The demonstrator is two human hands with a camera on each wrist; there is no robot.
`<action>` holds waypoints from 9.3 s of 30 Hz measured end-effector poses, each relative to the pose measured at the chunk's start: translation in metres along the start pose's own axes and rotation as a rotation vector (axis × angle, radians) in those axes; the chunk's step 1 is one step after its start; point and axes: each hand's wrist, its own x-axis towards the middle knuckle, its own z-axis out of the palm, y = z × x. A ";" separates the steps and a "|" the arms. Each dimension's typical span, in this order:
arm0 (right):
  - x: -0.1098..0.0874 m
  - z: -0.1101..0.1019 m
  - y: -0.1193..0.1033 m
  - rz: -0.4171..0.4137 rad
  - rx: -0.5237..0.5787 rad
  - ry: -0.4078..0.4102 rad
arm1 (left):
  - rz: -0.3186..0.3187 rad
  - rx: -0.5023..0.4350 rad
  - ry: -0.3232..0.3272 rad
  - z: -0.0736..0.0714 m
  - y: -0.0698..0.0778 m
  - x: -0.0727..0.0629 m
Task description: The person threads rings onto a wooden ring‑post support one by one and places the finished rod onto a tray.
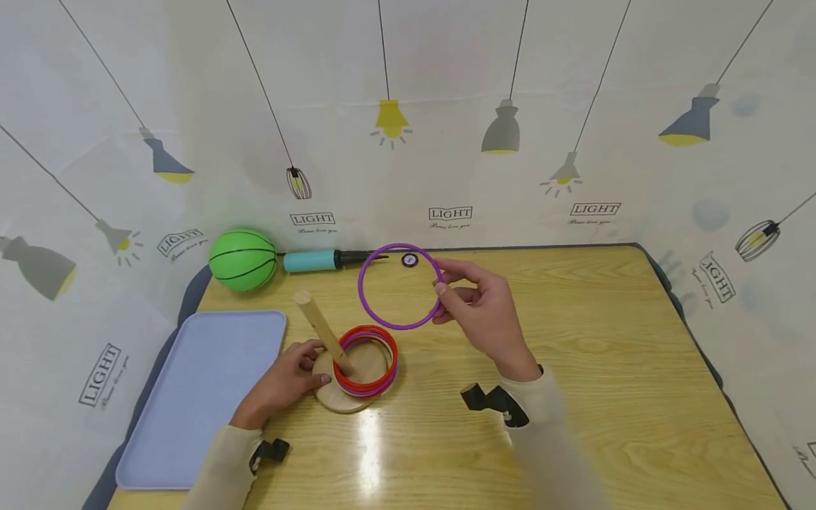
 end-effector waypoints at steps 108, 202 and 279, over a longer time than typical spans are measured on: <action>-0.022 0.063 0.093 0.154 -0.381 -0.101 | 0.120 0.165 -0.040 -0.021 0.009 -0.015; -0.013 0.136 0.087 -0.154 -0.242 -0.365 | -0.467 0.411 0.263 -0.185 -0.118 -0.085; 0.007 0.154 0.089 -0.230 -0.297 -0.347 | -0.070 0.163 0.113 -0.038 -0.016 -0.011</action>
